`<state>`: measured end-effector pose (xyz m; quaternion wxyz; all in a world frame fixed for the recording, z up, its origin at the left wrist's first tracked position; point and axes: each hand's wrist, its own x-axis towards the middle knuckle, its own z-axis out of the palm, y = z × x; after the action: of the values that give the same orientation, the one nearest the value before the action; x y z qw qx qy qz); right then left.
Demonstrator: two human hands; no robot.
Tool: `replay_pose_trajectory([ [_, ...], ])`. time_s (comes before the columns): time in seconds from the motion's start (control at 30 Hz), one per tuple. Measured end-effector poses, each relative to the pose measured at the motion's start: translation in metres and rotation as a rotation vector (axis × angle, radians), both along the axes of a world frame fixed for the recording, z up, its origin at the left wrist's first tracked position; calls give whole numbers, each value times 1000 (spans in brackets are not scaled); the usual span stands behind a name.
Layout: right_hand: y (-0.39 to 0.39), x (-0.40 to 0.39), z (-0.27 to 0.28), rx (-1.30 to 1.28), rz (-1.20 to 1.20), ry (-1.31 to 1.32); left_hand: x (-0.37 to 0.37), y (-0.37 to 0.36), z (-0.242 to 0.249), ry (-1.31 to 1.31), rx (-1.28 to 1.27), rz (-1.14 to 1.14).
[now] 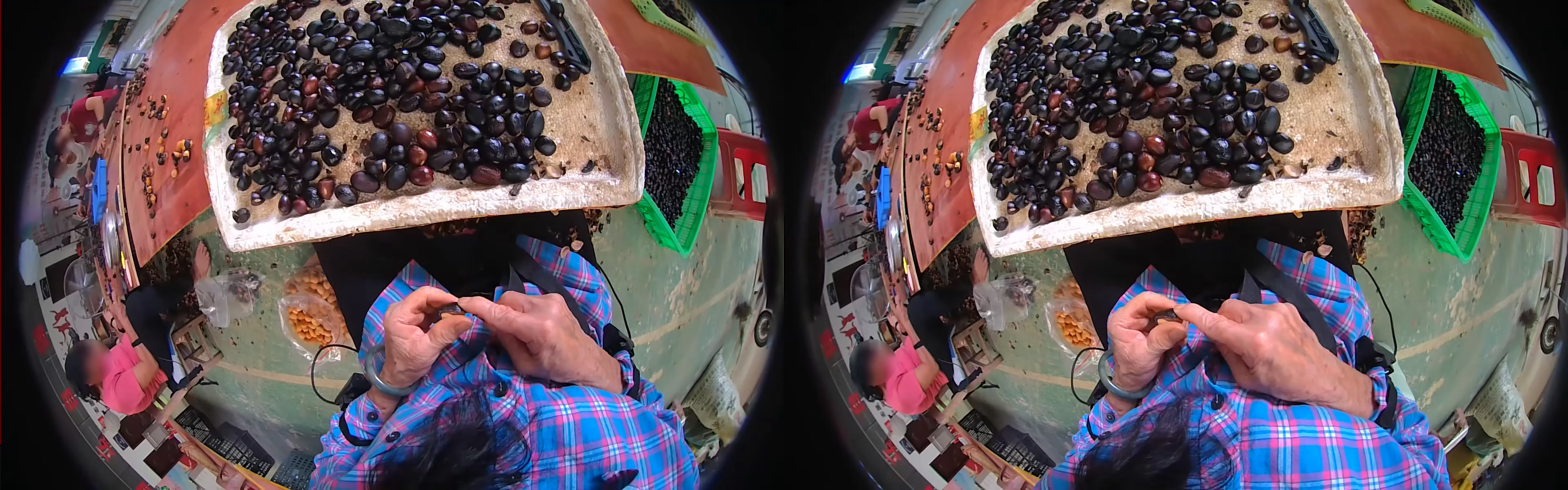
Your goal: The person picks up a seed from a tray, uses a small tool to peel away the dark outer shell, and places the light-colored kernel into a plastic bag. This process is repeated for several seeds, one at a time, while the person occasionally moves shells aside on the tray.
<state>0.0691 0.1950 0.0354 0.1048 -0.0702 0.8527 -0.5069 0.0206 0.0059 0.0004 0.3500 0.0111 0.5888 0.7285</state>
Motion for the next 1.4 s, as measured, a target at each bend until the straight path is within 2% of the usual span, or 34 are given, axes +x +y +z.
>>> replay_pose_trajectory([
  [0.2, 0, -1, 1, 16, 97, -53, -4, -6, 9, 86, -174, -181],
  [0.33, -2, 0, -3, 28, 150, -55, -5, -7, 8, 75, -170, -201],
  [0.53, -3, -1, 2, 80, 200, -66, -14, -7, 16, 42, -225, -354],
  [0.6, -4, -2, 3, 99, 227, -75, -20, -3, 23, 85, -356, -491],
  [0.73, -6, -7, 7, -9, 157, -92, -18, -3, 13, 233, -348, -539],
  [0.8, -8, -7, 4, -59, 119, -85, -16, -8, 7, 179, -302, -403],
  [0.83, -9, -8, -5, -144, -29, -40, -14, -11, 8, 39, -194, -303],
  [0.87, -9, -10, -9, -232, -174, 4, -11, -15, 7, 43, -197, -290],
  [0.97, -5, -13, -10, -155, -187, -52, -7, -35, 4, 35, -237, -40],
  [1.07, -7, -13, -14, -118, -178, -18, -7, -82, -23, 91, -197, 506],
  [1.13, -6, -14, -15, -69, -186, 20, -8, -140, -52, 66, -354, 739],
  [1.17, -5, -14, -16, -10, -191, 18, -7, -168, -72, 56, -560, 853],
  [1.2, -5, -15, -17, 44, -195, 13, -5, -198, -98, 64, -556, 858],
  [1.27, -3, -14, -18, 108, -165, 37, -1, -251, -144, -322, -870, 817],
  [1.3, -2, -12, -16, 263, -145, -39, 3, -266, -163, -317, -872, 819],
  [1.33, -2, -12, -15, 420, -129, -115, 4, -278, -180, 234, -1401, 738],
  [1.37, 0, -10, -17, 435, -107, -122, 1, -282, -189, 836, -1860, 576],
  [1.4, 0, -11, -16, 435, -106, -124, -15, -249, -147, 666, -1631, 662],
])
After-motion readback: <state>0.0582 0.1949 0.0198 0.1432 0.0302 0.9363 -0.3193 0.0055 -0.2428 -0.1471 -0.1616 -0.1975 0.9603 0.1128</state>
